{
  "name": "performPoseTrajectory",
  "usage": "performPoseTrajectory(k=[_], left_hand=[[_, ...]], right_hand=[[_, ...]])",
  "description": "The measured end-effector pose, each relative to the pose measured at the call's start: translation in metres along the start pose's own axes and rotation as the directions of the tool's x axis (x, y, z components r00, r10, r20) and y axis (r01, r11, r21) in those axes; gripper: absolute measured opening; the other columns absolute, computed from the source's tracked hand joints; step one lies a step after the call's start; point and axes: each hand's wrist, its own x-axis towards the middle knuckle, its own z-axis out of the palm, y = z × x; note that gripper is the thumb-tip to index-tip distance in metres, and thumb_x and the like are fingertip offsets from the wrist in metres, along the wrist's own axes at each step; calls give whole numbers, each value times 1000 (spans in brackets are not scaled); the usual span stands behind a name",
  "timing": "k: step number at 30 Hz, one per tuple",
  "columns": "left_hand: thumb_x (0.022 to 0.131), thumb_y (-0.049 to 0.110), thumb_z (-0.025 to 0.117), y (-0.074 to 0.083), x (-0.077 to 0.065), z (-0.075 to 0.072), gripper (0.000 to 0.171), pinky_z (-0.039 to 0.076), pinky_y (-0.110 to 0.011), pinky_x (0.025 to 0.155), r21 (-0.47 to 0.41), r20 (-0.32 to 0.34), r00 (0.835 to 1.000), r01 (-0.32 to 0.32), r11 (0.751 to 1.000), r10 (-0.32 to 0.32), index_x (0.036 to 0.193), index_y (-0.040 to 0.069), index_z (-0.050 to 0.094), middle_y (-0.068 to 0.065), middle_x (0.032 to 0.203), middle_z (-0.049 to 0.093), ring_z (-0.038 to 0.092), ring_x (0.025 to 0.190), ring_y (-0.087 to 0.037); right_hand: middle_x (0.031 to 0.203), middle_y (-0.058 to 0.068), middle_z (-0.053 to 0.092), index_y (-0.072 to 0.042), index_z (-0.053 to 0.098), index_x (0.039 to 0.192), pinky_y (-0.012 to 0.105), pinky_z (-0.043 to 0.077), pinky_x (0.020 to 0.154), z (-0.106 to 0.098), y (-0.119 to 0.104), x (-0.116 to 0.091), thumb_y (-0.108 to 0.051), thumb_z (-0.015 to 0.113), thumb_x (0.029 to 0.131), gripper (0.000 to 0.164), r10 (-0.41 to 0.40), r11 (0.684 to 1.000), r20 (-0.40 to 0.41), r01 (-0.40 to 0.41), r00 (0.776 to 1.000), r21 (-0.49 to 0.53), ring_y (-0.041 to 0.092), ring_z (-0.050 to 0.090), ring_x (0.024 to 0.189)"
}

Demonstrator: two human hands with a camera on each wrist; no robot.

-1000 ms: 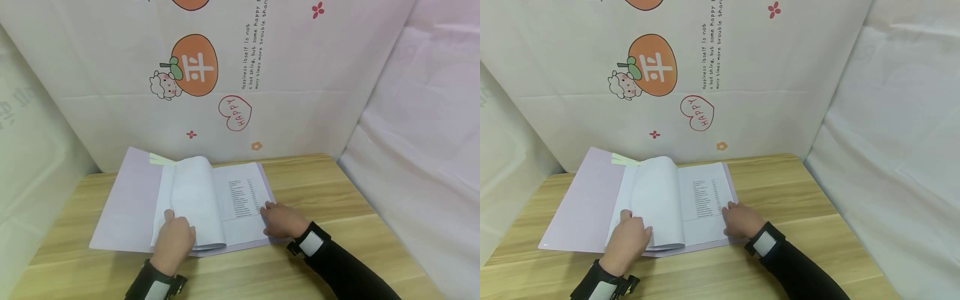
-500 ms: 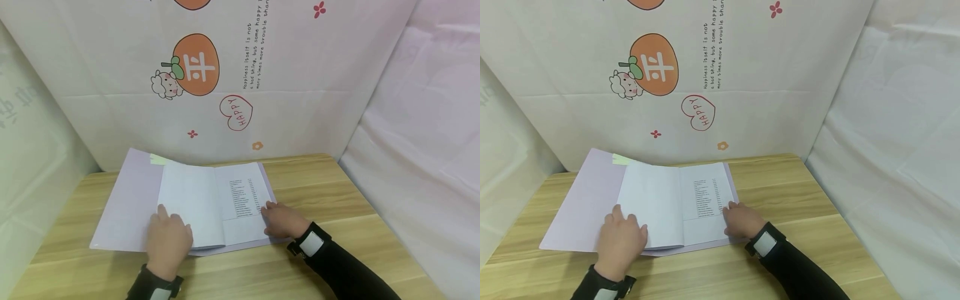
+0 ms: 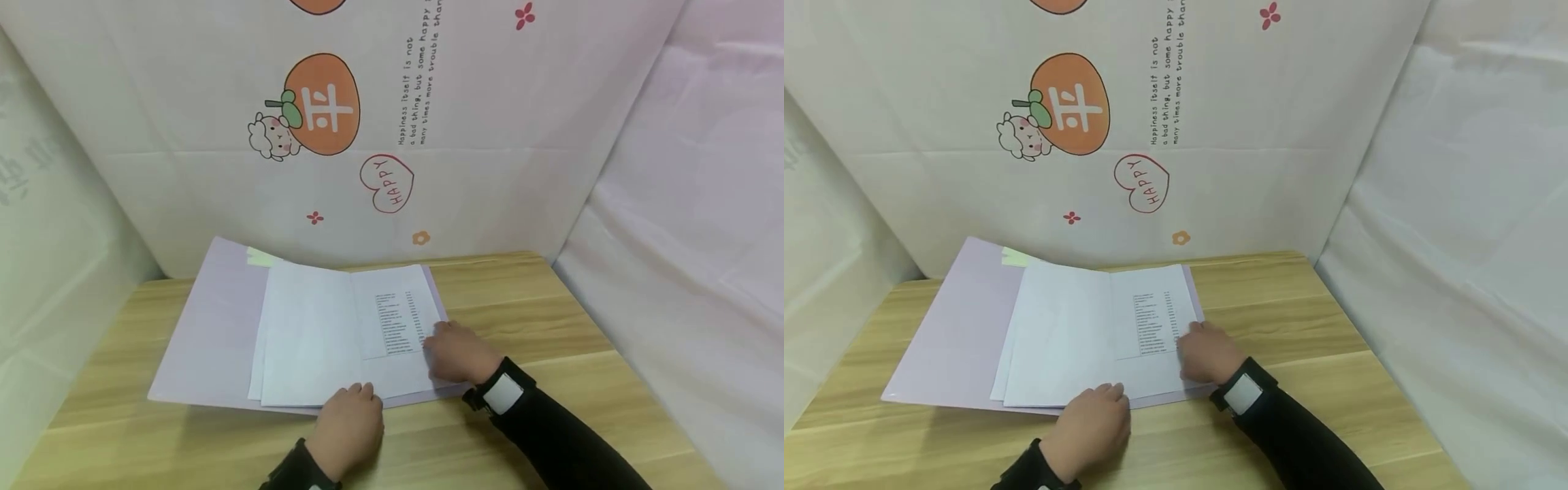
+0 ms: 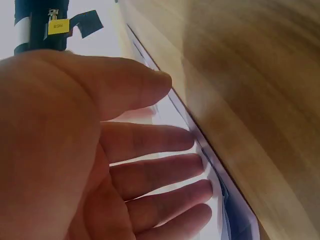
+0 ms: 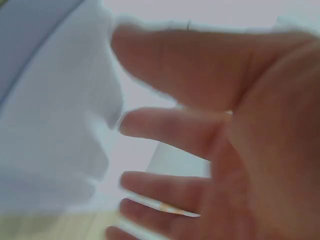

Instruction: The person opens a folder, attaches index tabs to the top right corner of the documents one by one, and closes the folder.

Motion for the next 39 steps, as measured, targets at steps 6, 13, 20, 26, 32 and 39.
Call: performPoseTrajectory(k=[6, 13, 20, 26, 32, 39], left_hand=[[90, 28, 67, -7, -1, -2, 26, 52, -35, 68, -27, -9, 999, -35, 999, 35, 92, 4, 73, -9, 96, 66, 61, 84, -21], [92, 29, 67, -10, 3, -3, 31, 54, -38, 86, -98, 68, 997, -39, 994, 46, 108, 4, 75, -14, 121, 67, 64, 111, -28], [93, 27, 65, -8, 4, -1, 32, 51, -39, 93, -120, 144, 989, 5, 993, 12, 113, 3, 73, -12, 128, 64, 60, 119, -28], [93, 27, 65, -9, 3, -2, 31, 50, -38, 94, -119, 137, 990, -20, 993, 36, 115, 6, 73, -12, 128, 64, 60, 119, -28], [93, 31, 67, -10, 3, -6, 35, 53, -40, 91, -127, 147, 988, -24, 992, 43, 116, 5, 73, -14, 130, 63, 58, 121, -28], [91, 35, 70, -19, -1, -3, 43, 53, -44, 89, -130, 163, 986, -6, 992, 27, 120, 3, 70, -17, 133, 60, 55, 124, -31]], right_hand=[[95, -4, 63, -12, 71, 102, 26, 50, 79, -1, -47, 36, -10, 65, 93, 11, -345, 927, -122, 359, 931, 112, 9, 59, 88], [114, -1, 60, -11, 68, 119, 28, 45, 96, 14, -49, 107, -9, 60, 93, 27, -214, 960, -86, 226, 973, 167, 12, 57, 107], [144, 2, 51, -14, 52, 143, 44, 41, 104, 20, -28, 173, -14, 60, 95, 48, -26, 996, -25, 28, 999, 84, 27, 47, 130], [156, -3, 38, -18, 46, 149, 52, 45, 96, 16, -26, 200, -14, 54, 99, 50, 39, 996, -11, -40, 999, -74, 32, 42, 131], [158, 0, 33, -15, 42, 151, 49, 46, 97, 16, -32, 197, -18, 48, 103, 48, 37, 989, -7, -38, 999, -145, 33, 41, 133], [155, 10, 37, -4, 44, 149, 42, 42, 105, 16, -51, 144, -15, 54, 101, 50, -155, 971, 16, 155, 988, -184, 29, 41, 137]])
